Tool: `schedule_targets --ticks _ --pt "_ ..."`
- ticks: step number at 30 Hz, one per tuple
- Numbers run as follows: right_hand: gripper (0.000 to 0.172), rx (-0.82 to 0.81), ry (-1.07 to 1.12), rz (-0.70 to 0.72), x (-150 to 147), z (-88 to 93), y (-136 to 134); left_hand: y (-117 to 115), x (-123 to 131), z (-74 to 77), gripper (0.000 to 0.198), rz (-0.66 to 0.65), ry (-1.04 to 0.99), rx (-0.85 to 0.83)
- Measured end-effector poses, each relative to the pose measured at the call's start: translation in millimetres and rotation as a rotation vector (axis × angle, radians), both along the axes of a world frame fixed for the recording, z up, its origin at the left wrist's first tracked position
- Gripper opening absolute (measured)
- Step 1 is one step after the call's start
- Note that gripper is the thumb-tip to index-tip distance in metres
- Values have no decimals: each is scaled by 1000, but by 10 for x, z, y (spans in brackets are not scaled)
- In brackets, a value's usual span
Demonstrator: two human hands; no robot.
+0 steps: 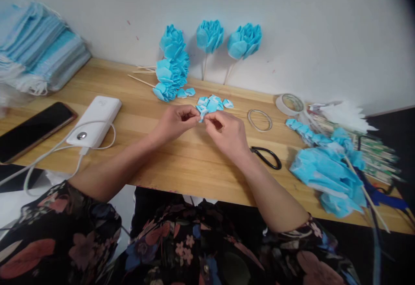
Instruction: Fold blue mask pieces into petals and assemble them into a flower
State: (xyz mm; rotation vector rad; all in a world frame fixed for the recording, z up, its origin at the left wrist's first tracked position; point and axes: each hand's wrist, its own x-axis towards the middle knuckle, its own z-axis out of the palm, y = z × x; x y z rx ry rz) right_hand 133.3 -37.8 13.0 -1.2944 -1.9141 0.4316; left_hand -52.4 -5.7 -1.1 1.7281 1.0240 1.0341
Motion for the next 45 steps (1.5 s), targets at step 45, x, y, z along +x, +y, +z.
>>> schedule_targets --ticks 45 --pt "20 -401 522 5 68 48 109 -29 25 113 12 136 -209 -33"
